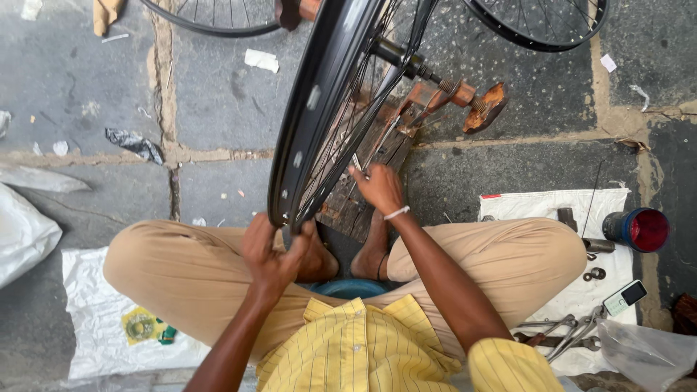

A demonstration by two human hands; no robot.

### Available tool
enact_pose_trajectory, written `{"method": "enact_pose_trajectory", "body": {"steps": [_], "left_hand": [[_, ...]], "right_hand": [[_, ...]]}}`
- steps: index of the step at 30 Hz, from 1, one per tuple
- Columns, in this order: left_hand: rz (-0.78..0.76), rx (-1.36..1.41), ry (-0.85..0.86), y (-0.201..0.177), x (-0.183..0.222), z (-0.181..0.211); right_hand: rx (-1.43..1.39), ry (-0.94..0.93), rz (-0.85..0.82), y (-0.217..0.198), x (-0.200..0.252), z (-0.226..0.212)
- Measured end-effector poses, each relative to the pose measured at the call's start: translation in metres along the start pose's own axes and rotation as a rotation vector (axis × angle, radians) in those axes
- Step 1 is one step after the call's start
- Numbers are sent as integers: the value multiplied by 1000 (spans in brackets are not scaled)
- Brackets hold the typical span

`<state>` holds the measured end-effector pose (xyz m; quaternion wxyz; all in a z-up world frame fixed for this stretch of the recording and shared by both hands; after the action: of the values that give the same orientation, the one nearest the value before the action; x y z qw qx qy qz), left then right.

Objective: The person mounts a bicycle wheel onto a truing stand, spins the wheel, and adjusts the spokes by hand using small components.

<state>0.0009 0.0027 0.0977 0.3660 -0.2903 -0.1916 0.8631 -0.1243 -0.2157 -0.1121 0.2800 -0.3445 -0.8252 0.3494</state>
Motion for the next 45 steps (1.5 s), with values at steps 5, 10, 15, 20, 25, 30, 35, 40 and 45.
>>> {"method": "enact_pose_trajectory", "body": {"steps": [5,10,15,20,25,30,35,40,45], "left_hand": [[47,160,65,-25,4,29],[-16,176,56,-20,-6,38],[40,240,110,-31,-45,61],[-21,514,113,-42,-98,109],[-40,601,108,-43,-127,135],[-55,512,40,-43,-134,136],[4,510,20,-43,-137,143],[-46,564,-3,-45,-140,145],[-190,596,13,-55,-157,161]], "right_hand": [[-73,-131,-124,-74,75,-77],[-178,-854,147,-156,110,-156],[-316,-1013,233,-201,92,-205],[-855,-887,-422,-268,59,-222],[-702,-971,-208,-285,54,-240],[-586,-997,-149,-283,42,-227],[-460,-904,412,-236,32,-229],[-484,-862,902,-215,70,-263],[-569,-817,769,-217,79,-259]]}}
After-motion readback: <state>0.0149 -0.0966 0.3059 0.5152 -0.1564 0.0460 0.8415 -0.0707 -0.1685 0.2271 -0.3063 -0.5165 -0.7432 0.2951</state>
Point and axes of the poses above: each hand's wrist, its own x-axis away from the middle knuckle, its own y-axis out of the palm, z = x × y, the point moved 1 cm from there along -x, towards the middle knuckle, and after that the axes turned 3 degrees about -z, right-handed, at the moved point
